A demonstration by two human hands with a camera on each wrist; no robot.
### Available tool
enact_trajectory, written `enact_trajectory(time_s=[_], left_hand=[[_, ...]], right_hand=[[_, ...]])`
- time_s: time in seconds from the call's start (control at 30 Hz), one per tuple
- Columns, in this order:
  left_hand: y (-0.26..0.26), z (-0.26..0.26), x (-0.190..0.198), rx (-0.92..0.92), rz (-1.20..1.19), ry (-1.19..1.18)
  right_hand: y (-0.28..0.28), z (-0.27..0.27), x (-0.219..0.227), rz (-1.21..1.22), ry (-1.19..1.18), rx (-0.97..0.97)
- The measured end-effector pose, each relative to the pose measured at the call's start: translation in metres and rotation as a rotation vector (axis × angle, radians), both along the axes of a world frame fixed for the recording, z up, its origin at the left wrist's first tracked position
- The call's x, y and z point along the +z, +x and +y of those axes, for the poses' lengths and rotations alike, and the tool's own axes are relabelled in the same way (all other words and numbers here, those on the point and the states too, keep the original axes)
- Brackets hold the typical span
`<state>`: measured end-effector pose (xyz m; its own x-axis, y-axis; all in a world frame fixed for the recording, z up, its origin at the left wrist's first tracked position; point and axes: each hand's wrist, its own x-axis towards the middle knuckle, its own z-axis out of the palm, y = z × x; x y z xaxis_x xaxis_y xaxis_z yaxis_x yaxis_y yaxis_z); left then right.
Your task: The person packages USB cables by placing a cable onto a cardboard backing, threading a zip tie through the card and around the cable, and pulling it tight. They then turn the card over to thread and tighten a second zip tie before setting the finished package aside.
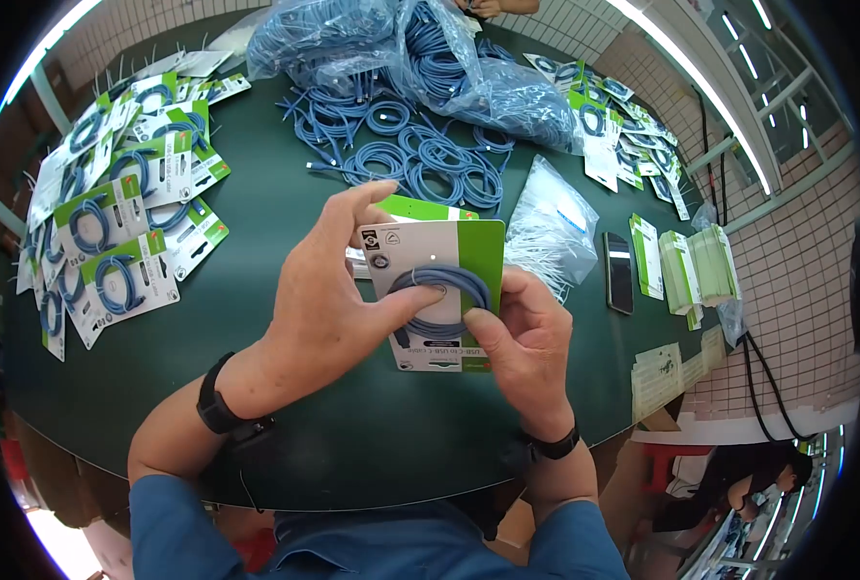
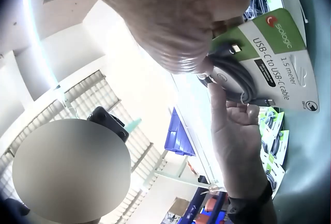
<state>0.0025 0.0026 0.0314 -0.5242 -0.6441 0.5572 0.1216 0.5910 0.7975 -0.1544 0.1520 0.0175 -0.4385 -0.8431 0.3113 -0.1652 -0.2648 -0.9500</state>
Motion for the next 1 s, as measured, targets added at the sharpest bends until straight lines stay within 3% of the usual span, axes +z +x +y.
enact_trajectory(time_s=[0.07, 0.2, 0.3, 0.33, 0.43, 0.53, 0.7, 0.83, 0.93, 0.97, 1.0], left_hand=[[-0.004, -0.002, -0.015, -0.221, 0.076, 0.501], [0.001, -0.010, -0.020, -0.425, -0.049, 0.721], [0.005, -0.012, -0.013, -0.436, -0.152, 0.781], [0.006, -0.012, -0.011, -0.442, -0.199, 0.814], [0.003, -0.003, -0.014, -0.446, -0.146, 0.799], [0.002, 0.003, -0.014, -0.458, -0.129, 0.784], [0.006, 0.002, -0.006, -0.475, -0.124, 0.752], [0.011, -0.004, 0.002, -0.447, -0.063, 0.709], [0.017, -0.016, 0.007, -0.428, -0.015, 0.679], [0.020, -0.020, 0.008, -0.419, 0.002, 0.673], [0.021, -0.022, 0.009, -0.408, 0.020, 0.669]], right_hand=[[-0.001, -0.001, -0.005, -0.002, 0.003, 0.002], [-0.004, -0.003, -0.014, -0.027, 0.039, 0.022], [-0.009, -0.001, -0.016, -0.065, 0.094, 0.032], [-0.010, 0.001, -0.012, 0.021, 0.120, 0.037], [-0.012, 0.002, -0.009, 0.178, 0.177, 0.036], [-0.012, -0.002, -0.012, 0.278, 0.047, -0.043], [-0.024, 0.002, -0.013, 0.015, 0.035, -0.035], [-0.063, 0.007, -0.004, -0.163, 0.262, -0.169], [-0.085, 0.006, -0.020, 0.339, 0.505, -0.297], [-0.091, 0.005, -0.031, 0.335, 0.506, -0.307], [-0.096, 0.004, -0.044, 0.507, 0.444, -0.272]])
